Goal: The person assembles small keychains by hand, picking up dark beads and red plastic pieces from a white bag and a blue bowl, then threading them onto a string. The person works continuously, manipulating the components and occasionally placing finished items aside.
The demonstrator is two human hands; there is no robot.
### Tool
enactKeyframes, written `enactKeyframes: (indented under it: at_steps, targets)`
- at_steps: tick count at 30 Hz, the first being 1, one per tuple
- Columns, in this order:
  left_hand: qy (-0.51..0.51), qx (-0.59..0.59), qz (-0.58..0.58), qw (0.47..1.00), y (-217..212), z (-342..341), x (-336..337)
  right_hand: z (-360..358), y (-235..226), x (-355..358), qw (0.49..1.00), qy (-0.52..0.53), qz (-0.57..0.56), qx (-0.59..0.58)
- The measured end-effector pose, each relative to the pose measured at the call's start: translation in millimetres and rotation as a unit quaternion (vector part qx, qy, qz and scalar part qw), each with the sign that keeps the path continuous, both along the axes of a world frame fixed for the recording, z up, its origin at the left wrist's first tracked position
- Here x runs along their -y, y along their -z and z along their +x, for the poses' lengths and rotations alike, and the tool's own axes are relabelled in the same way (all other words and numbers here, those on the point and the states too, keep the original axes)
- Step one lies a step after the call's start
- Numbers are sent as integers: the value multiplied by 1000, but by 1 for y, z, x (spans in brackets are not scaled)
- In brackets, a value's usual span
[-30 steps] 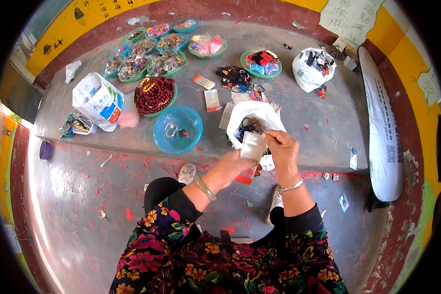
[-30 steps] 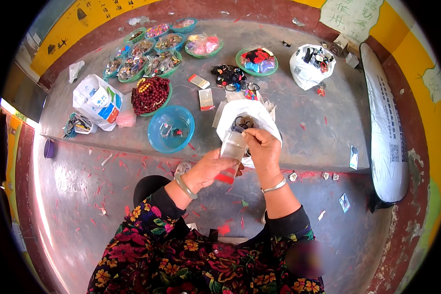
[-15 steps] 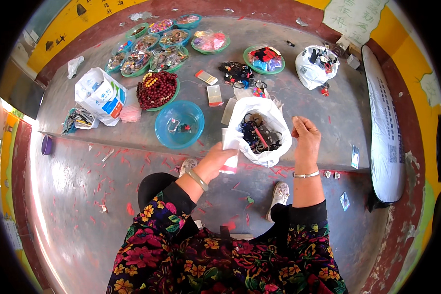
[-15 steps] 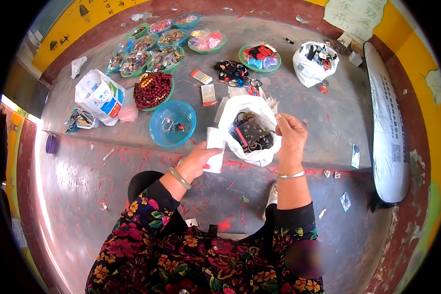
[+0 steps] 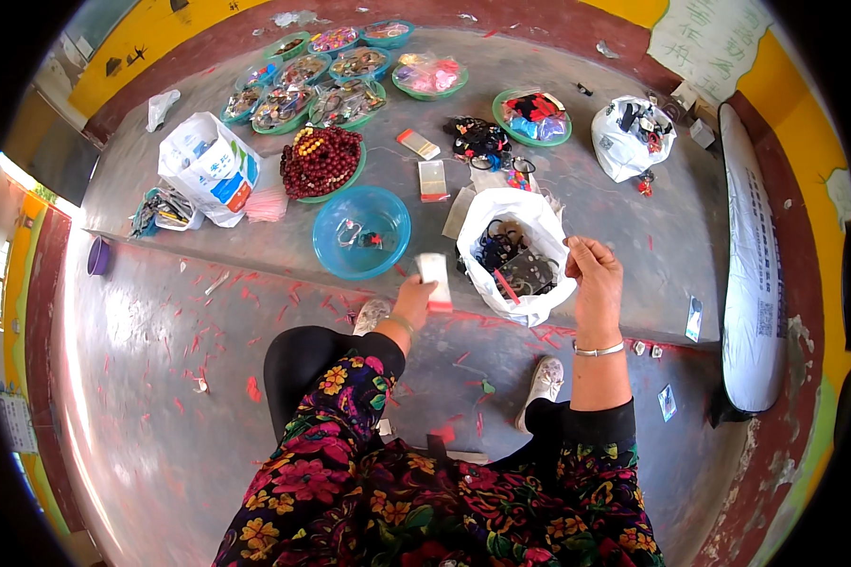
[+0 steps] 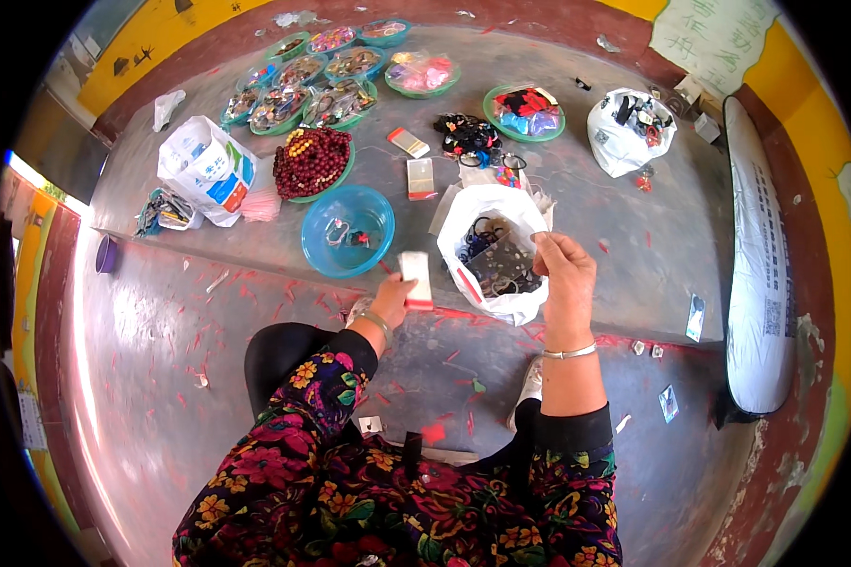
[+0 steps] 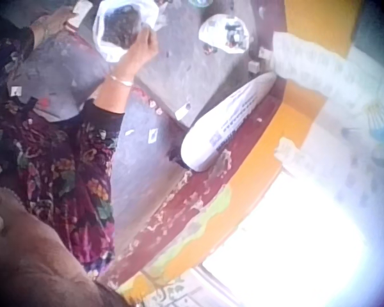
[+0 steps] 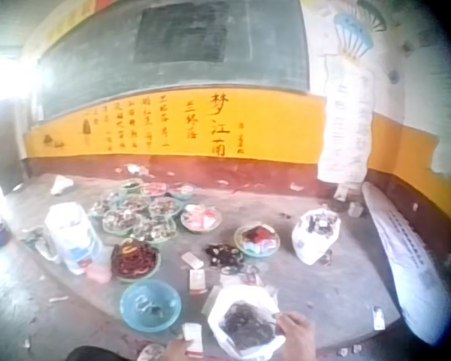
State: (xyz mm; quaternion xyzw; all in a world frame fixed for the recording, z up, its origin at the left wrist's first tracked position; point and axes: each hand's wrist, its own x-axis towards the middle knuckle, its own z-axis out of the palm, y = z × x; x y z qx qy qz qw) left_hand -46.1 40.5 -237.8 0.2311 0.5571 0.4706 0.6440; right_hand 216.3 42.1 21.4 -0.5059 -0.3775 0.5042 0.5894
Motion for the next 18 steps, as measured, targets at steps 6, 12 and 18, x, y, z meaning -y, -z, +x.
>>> enactKeyframes:
  at_steps: [6, 12, 18]
  targets:
    - [-132, -197, 81, 968, -25, 8, 0, -13, 3, 2, 999, -27, -22, -8]
    - [27, -52, 276, 959, -169, 64, 10, -10, 11, 1, 992, -52, -77, -84]
    - [128, -109, 438, 883, -246, 62, 19, -21, 17, 4, 962, -138, -153, -177]
